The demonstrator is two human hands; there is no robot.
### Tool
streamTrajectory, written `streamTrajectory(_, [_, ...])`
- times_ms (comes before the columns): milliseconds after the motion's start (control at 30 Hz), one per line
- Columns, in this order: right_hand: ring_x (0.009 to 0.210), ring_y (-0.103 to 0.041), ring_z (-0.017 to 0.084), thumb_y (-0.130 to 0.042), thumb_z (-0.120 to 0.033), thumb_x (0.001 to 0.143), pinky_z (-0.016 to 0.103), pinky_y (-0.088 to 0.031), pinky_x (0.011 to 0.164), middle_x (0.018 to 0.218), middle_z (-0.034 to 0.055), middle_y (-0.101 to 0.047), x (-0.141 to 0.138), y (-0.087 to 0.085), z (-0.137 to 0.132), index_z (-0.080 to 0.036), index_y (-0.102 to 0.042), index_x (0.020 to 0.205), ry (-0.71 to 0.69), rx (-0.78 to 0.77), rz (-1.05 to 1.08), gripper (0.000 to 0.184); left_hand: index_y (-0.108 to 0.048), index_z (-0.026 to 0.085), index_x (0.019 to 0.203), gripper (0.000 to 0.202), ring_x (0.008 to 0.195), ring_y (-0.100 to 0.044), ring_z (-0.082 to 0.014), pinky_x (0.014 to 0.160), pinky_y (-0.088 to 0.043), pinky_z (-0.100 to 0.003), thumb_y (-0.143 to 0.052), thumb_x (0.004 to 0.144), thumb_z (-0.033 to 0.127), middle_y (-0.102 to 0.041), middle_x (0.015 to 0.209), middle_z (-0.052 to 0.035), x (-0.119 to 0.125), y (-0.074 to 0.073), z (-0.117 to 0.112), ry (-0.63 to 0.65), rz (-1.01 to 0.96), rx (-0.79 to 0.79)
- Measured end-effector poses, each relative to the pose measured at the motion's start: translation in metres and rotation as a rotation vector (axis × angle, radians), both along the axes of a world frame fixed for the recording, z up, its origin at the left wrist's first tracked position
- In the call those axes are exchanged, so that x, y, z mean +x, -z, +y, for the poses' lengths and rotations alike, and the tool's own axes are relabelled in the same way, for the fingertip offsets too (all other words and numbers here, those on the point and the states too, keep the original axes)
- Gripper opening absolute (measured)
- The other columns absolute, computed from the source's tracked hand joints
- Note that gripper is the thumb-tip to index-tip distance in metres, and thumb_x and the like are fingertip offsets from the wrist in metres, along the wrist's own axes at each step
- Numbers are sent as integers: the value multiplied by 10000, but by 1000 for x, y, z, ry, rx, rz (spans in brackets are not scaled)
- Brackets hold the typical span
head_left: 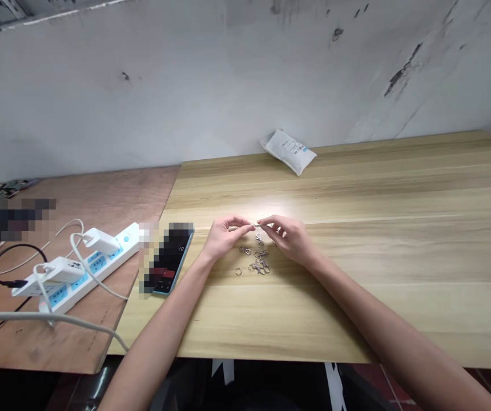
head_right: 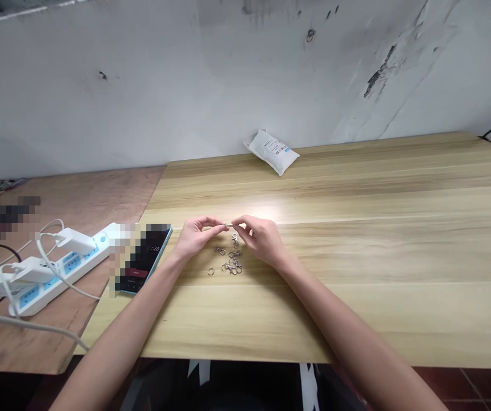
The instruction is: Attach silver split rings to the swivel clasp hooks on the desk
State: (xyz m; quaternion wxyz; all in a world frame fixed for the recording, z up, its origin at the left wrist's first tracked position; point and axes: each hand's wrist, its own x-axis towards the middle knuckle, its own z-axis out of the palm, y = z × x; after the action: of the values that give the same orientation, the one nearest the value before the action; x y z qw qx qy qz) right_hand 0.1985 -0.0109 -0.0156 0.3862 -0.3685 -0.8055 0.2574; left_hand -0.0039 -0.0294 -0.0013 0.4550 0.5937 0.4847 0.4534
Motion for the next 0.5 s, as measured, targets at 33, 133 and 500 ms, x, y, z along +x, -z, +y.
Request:
streamTrajectory(33, [628, -622, 138, -497, -297, 949, 263, -459, 613, 914, 49, -739, 0, 0, -1, -205, -667, 995, 18, 33, -25, 198, -716, 146, 809, 246, 823, -711, -202, 800, -549, -333, -763, 737, 376, -751, 850, -85, 0, 1, 1, -8, -28, -10])
streamTrajectory(133, [627, -625, 140, -479, -261, 951, 258, -423, 598, 889, 56, -745, -2, -2, -4, -186, -667, 964, 82, 144, -131, 203, -705, 137, 809, 267, 847, -713, -205, 851, -536, -339, -782, 719, 376, -755, 863, -90, 2, 4, 2, -44, -119, -41])
streamTrajectory(500, [537, -561, 119, -557, -269, 884, 247, -393, 557, 750, 20, -715, -16, -4, -16, -194, -670, 855, 142, -100, -10, 139, -684, 135, 801, 283, 906, -714, -220, 918, -510, -361, -815, 686, 358, -761, 927, -98, 18, -3, -6, -83, -297, -138])
